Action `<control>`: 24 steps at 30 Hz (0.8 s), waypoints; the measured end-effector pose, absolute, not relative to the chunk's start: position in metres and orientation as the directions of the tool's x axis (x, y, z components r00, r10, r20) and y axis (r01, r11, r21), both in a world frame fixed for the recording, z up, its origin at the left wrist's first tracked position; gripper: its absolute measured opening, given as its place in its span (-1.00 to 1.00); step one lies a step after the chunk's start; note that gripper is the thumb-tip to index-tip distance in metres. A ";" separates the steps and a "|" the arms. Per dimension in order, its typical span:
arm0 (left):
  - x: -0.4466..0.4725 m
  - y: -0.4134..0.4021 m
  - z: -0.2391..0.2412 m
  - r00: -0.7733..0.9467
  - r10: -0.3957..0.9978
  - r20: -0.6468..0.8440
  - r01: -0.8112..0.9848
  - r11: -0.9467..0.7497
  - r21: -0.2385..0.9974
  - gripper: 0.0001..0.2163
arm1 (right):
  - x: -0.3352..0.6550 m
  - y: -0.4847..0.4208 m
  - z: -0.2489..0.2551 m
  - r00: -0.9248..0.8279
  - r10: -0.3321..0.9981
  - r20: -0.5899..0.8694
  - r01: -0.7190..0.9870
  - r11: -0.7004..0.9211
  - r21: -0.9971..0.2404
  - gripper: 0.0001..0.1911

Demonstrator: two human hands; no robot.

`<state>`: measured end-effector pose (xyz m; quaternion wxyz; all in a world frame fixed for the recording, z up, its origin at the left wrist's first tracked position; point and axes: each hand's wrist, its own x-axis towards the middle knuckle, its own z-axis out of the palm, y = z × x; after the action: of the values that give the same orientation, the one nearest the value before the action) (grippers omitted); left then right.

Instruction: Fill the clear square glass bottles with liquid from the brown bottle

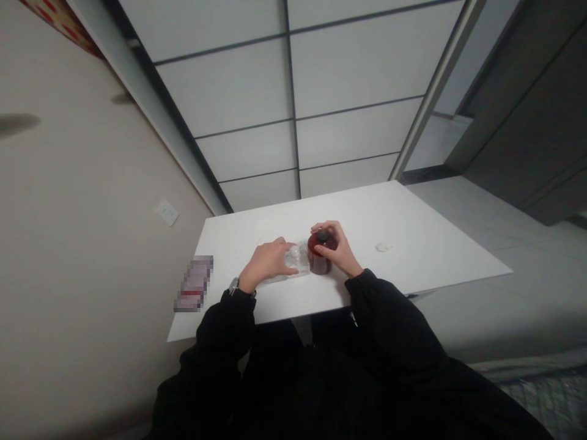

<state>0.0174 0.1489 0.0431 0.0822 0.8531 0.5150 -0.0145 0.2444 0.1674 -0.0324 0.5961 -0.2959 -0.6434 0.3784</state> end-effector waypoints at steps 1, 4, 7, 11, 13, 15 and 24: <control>0.017 0.149 0.042 0.469 0.877 -0.107 0.881 -0.456 0.127 -0.43 | 0.245 0.168 -0.032 -0.119 0.831 0.544 -0.073 0.539 -0.839 -0.57; 0.015 0.151 0.039 0.469 0.877 -0.100 0.881 -0.457 0.127 -0.43 | 0.245 0.168 -0.033 -0.138 0.830 0.540 -0.067 0.536 -0.841 -0.57; 0.014 0.151 0.038 0.473 0.876 -0.096 0.878 -0.460 0.128 -0.46 | 0.246 0.169 -0.033 -0.146 0.833 0.534 -0.065 0.531 -0.845 -0.57; 0.015 0.150 0.038 0.472 0.876 -0.096 0.878 -0.459 0.136 -0.46 | 0.246 0.169 -0.033 -0.159 0.836 0.526 -0.056 0.524 -0.850 -0.57; 0.015 0.150 0.039 0.470 0.877 -0.098 0.879 -0.456 0.139 -0.43 | 0.247 0.169 -0.034 -0.151 0.841 0.519 -0.063 0.516 -0.854 -0.54; 0.016 0.150 0.039 0.469 0.878 -0.098 0.880 -0.454 0.141 -0.42 | 0.247 0.169 -0.035 -0.147 0.844 0.516 -0.059 0.513 -0.856 -0.59; 0.017 0.149 0.040 0.465 0.880 -0.097 0.882 -0.451 0.135 -0.46 | 0.246 0.168 -0.033 -0.153 0.847 0.508 -0.040 0.509 -0.860 -0.57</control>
<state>0.0169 0.1488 0.0401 0.0831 0.8518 0.5172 -0.0066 0.2461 0.1676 -0.0332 0.5728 -0.3091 -0.6528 0.3875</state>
